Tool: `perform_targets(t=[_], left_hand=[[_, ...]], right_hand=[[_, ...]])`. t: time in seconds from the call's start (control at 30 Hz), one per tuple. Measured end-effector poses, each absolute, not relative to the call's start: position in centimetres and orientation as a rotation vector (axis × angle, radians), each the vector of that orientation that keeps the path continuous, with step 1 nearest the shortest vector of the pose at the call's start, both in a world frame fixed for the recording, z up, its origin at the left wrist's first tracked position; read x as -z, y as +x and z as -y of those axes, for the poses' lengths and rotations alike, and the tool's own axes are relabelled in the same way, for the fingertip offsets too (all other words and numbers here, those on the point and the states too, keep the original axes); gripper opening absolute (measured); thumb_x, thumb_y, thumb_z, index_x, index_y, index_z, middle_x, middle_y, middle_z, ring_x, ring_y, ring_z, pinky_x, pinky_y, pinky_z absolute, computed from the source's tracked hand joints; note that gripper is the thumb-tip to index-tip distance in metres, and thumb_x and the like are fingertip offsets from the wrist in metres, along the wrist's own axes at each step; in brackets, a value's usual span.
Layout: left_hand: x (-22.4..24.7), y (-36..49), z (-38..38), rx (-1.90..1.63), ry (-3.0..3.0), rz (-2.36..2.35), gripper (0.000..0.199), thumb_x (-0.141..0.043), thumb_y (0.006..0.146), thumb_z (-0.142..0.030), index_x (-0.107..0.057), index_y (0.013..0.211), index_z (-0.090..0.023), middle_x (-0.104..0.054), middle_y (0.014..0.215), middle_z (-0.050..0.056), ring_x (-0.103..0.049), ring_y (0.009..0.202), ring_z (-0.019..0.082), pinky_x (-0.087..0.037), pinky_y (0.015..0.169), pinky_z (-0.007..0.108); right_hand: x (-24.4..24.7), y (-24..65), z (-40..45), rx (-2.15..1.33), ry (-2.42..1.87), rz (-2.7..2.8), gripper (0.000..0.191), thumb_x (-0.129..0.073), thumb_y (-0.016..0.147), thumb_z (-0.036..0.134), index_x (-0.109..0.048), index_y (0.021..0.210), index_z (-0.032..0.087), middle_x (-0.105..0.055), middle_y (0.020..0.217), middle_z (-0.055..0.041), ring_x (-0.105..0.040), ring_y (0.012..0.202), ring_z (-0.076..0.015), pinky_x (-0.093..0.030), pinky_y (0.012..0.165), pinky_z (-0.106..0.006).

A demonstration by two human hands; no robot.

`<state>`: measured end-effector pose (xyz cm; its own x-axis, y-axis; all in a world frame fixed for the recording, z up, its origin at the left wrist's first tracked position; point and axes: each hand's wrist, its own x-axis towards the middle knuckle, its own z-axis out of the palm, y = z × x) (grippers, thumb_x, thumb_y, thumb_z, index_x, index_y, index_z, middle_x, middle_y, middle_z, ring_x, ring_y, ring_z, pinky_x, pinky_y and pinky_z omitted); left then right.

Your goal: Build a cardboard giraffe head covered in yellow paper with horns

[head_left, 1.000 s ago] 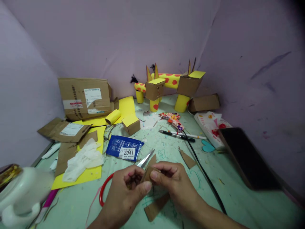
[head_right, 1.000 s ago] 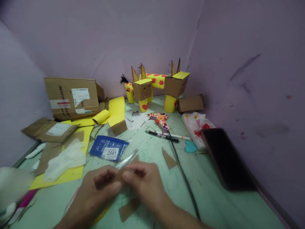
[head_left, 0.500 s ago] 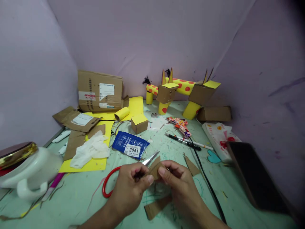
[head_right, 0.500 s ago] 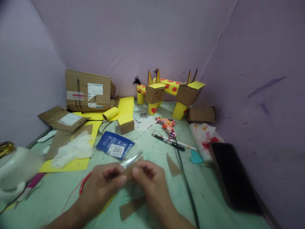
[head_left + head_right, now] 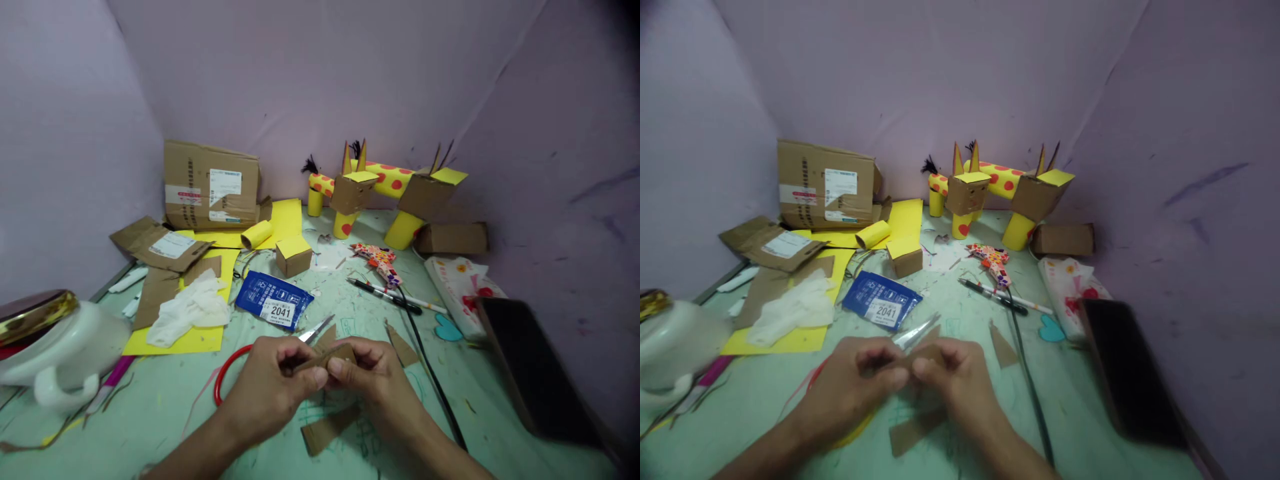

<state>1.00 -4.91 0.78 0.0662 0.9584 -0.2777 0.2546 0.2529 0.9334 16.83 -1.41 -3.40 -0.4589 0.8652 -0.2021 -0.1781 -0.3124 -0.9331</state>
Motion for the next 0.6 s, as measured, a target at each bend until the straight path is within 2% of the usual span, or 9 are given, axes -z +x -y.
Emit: perform_targets(t=[0.07,0.13,0.23,0.27,0.33,0.43,0.6], left_hand=[[-1.4,0.0,4.7,-0.843,1.212,-1.391,0.033,-0.061,0.065,-0.040,-0.061,0.084,-0.013,-0.060,0.071,0.003,-0.053,0.066,0.016,-0.041,0.060,0.025],[-2.1,-1.2,4.7,-0.828,1.302,-1.545,0.038,-0.057,0.070,-0.043,-0.057,0.095,-0.015,-0.058,0.070,0.001,-0.054,0.065,0.016,-0.042,0.060,0.026],[-2.9,-2.5,5.3,-0.371,1.593,-1.775,0.029,-0.049,0.076,-0.039,-0.059,0.095,-0.020,-0.055,0.059,-0.002,-0.053,0.057,0.017,-0.040,0.054,0.027],[-2.9,-2.6,5.6,-0.183,1.677,-1.792,0.028,-0.050,0.075,-0.036,-0.060,0.097,-0.022,-0.060,0.065,0.000,-0.056,0.062,0.020,-0.042,0.058,0.030],[-2.6,-2.2,6.3,0.051,1.782,-1.839,0.043,-0.053,0.070,-0.029,-0.057,0.112,-0.024,-0.066,0.090,0.006,-0.060,0.085,0.027,-0.045,0.073,0.039],[-1.7,-1.0,7.2,0.175,1.878,-1.907,0.057,-0.050,0.068,-0.016,-0.049,0.126,-0.020,-0.059,0.116,0.014,-0.054,0.106,0.031,-0.043,0.085,0.044],[-0.9,-0.9,7.5,0.205,1.925,-1.944,0.065,-0.046,0.063,-0.005,-0.047,0.127,-0.020,-0.052,0.123,0.016,-0.054,0.108,0.029,-0.045,0.085,0.042]], right_hand=[[3.3,16.9,1.1,-1.850,-0.947,1.055,0.021,-0.074,0.064,0.033,-0.069,0.067,0.012,-0.064,0.058,-0.0026,-0.055,0.053,-0.0121,-0.043,0.054,-0.025],[3.0,17.0,0.7,-1.825,-0.959,0.892,0.021,-0.076,0.061,0.031,-0.070,0.068,0.013,-0.066,0.059,-0.0028,-0.056,0.052,-0.0117,-0.045,0.055,-0.024],[2.3,17.1,0.0,-1.743,-1.000,0.680,0.024,-0.081,0.052,0.029,-0.071,0.066,0.013,-0.068,0.060,-0.0033,-0.059,0.052,-0.0121,-0.048,0.055,-0.025],[2.2,17.1,-0.2,-1.711,-1.013,0.630,0.026,-0.083,0.049,0.029,-0.071,0.065,0.013,-0.069,0.059,-0.0031,-0.059,0.051,-0.0122,-0.049,0.055,-0.025],[2.0,17.2,-0.5,-1.663,-1.027,0.564,0.028,-0.085,0.044,0.028,-0.071,0.063,0.012,-0.068,0.057,-0.0023,-0.060,0.050,-0.0123,-0.050,0.054,-0.024],[2.0,17.2,-0.6,-1.650,-1.033,0.521,0.029,-0.086,0.041,0.026,-0.070,0.061,0.011,-0.067,0.054,-0.0017,-0.060,0.049,-0.0122,-0.051,0.054,-0.024],[1.9,17.2,-0.7,-1.663,-0.982,0.456,0.026,-0.086,0.043,0.022,-0.070,0.061,0.011,-0.067,0.054,-0.0021,-0.060,0.049,-0.0116,-0.051,0.053,-0.023]])
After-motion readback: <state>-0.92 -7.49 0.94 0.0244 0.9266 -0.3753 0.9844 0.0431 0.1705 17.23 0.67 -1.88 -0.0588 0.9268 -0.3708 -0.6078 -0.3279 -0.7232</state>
